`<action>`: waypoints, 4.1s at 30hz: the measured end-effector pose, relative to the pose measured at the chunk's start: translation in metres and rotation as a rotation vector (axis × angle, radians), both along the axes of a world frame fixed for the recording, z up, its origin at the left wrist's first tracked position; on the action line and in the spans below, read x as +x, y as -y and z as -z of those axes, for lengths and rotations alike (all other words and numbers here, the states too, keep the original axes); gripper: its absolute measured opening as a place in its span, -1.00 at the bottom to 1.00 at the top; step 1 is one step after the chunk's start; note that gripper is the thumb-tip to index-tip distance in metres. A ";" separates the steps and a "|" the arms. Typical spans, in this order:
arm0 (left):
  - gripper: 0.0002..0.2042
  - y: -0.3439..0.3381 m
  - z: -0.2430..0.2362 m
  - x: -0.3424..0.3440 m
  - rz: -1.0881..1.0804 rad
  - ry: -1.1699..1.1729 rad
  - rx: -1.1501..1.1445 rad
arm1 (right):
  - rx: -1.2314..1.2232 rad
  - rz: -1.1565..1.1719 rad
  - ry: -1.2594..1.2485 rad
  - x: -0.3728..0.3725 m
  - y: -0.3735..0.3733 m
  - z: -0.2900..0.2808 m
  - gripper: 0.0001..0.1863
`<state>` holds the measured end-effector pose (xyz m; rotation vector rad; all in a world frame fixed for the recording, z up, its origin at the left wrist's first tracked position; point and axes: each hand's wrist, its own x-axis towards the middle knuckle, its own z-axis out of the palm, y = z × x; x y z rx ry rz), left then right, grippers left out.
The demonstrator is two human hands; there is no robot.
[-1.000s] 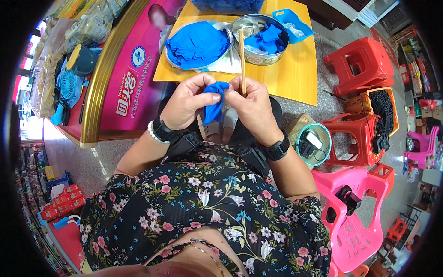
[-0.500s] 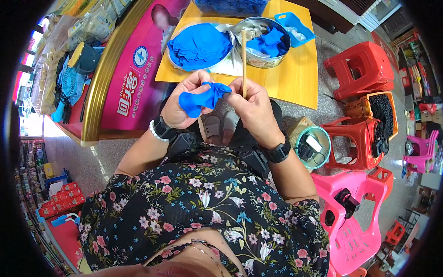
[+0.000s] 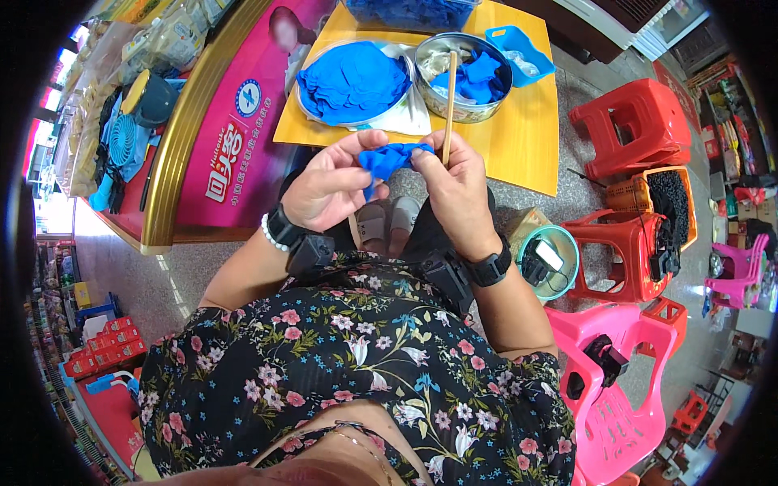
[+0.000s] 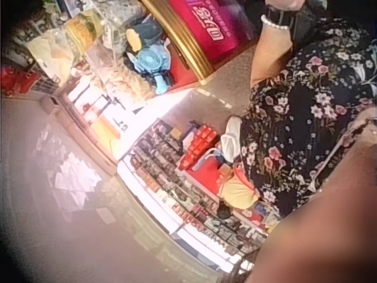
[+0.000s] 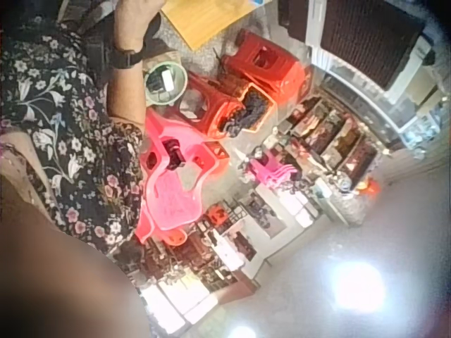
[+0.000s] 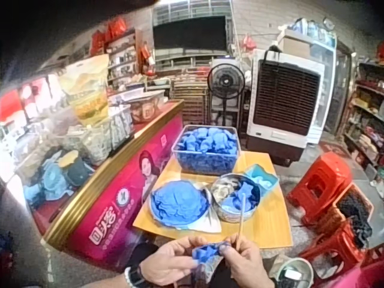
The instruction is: Use a wooden stick to shape and fold pieces of blue fabric.
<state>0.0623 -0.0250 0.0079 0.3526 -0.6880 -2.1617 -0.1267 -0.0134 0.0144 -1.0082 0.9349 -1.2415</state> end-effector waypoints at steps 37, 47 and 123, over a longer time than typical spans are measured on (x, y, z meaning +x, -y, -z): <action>-0.83 0.021 0.007 0.003 -0.149 0.411 -0.206 | -0.380 0.020 -0.348 0.013 -0.007 0.001 -0.94; -0.65 0.012 0.010 0.005 0.068 -0.204 0.085 | 0.049 -0.051 0.165 0.004 0.004 -0.007 -0.93; -0.95 -0.049 -0.004 0.010 -0.686 0.676 -0.393 | -0.602 -0.045 -0.333 0.063 -0.070 -0.015 -0.93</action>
